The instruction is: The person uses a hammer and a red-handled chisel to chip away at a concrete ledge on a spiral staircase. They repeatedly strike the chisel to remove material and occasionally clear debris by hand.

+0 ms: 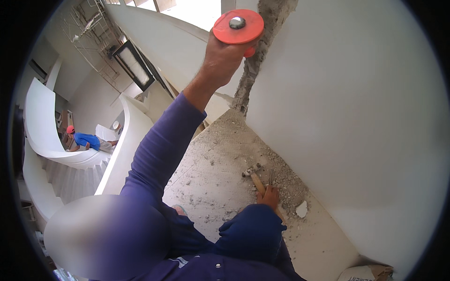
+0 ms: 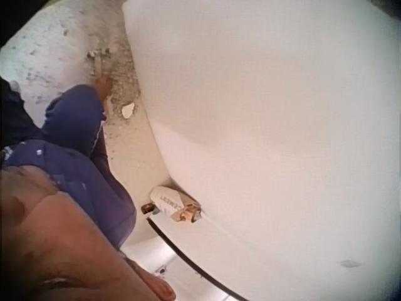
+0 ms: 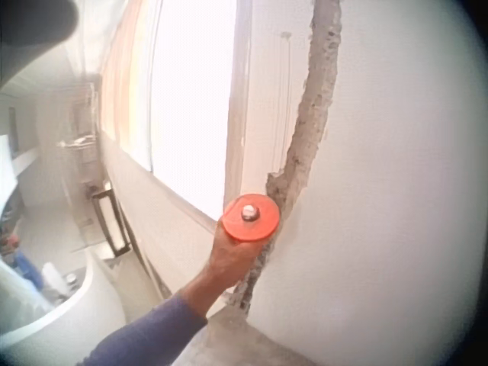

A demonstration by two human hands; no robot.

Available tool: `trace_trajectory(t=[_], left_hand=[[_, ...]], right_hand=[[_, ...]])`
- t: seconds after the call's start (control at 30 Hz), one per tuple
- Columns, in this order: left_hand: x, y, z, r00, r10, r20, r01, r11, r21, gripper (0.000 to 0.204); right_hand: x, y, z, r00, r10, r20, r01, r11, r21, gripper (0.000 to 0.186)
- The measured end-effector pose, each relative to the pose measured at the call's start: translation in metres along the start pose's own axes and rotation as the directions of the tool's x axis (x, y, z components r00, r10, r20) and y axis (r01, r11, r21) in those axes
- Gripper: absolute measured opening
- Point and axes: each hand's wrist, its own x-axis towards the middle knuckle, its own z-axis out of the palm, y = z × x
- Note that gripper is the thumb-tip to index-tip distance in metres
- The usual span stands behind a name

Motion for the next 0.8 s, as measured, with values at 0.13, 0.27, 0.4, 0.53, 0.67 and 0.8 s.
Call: trace_trajectory(t=[0.13, 0.27, 0.4, 0.53, 0.67, 0.8], left_hand=[[-0.002, -0.018, 0.0, 0.993, 0.116, 0.016, -0.117, 0.984, 0.131, 0.016], [-0.006, -0.045, -0.012, 0.991, 0.134, -0.006, -0.131, 0.973, 0.191, 0.017], [-0.007, -0.06, -0.011, 0.997, 0.075, 0.008, -0.075, 0.977, 0.198, 0.021], [-0.004, -0.058, -0.017, 0.999, 0.024, 0.027, -0.03, 0.967, 0.253, 0.029], [0.0, -0.062, -0.026, 0.997, -0.038, 0.073, 0.019, 0.968, 0.252, 0.03], [0.004, -0.06, -0.02, 0.988, -0.039, 0.151, -0.012, 0.945, 0.326, 0.027]], right_hand=[[-0.003, -0.009, -0.002, 0.998, 0.042, 0.054, -0.041, 0.999, -0.018, 0.054], [-0.014, -0.018, -0.02, 0.992, 0.042, 0.12, -0.073, 0.962, 0.265, 0.045], [-0.017, -0.017, -0.051, 0.992, 0.043, 0.114, -0.085, 0.916, 0.391, 0.035], [-0.024, -0.034, -0.131, 0.98, 0.005, 0.2, -0.125, 0.797, 0.59, 0.027], [-0.037, -0.098, -0.249, 0.98, -0.19, 0.055, 0.064, 0.564, 0.823, 0.033], [-0.044, -0.144, -0.302, 0.832, -0.315, -0.457, 0.545, 0.31, 0.779, 0.045]])
